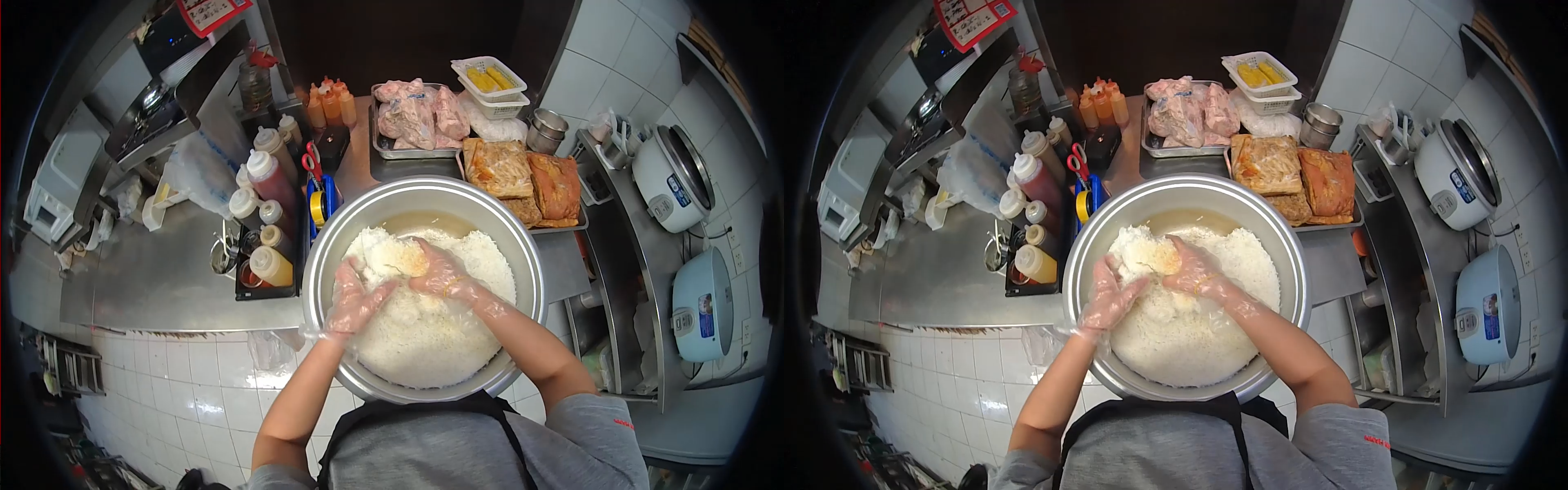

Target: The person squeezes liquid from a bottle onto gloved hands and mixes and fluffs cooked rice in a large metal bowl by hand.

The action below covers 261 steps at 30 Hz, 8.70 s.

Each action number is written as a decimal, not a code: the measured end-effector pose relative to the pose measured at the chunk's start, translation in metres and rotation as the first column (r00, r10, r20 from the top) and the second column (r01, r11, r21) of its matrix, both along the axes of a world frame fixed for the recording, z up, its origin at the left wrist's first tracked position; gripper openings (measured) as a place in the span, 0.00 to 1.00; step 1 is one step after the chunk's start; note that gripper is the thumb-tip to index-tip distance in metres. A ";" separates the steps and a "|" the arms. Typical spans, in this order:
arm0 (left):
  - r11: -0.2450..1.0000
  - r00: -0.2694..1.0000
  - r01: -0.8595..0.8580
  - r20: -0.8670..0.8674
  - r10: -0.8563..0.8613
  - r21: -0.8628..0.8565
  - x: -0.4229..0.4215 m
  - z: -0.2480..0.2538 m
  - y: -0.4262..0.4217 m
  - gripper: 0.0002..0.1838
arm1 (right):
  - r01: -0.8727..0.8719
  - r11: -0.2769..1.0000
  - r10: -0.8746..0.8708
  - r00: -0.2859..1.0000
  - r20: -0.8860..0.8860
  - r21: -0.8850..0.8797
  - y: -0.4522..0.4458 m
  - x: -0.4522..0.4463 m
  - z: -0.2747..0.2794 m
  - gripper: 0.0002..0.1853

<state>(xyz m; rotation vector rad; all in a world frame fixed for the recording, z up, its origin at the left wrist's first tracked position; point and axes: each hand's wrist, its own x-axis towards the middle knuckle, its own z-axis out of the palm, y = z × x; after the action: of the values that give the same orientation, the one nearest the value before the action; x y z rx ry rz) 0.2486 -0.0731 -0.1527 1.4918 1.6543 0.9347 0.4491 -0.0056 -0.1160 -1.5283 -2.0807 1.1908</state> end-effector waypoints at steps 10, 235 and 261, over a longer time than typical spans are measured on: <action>0.986 0.863 0.159 0.493 -0.112 -0.054 0.026 0.023 0.011 0.30 | -0.049 0.999 0.051 0.962 -0.269 0.012 -0.030 0.017 -0.019 0.30; 0.872 0.841 0.490 0.264 -0.472 0.000 0.072 0.031 0.104 0.31 | -0.378 0.745 0.170 0.905 0.391 0.550 -0.088 0.038 0.021 0.42; 0.855 0.804 0.512 -0.397 -0.442 0.084 0.027 0.018 0.021 0.45 | -0.143 0.962 0.229 0.884 -0.407 0.232 -0.022 0.046 -0.027 0.38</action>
<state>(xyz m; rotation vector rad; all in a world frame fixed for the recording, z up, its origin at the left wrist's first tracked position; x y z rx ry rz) 0.2755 -0.0520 -0.1350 2.1930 1.3345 0.5583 0.4950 -0.0273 -0.1429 -0.8904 -1.9965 1.2132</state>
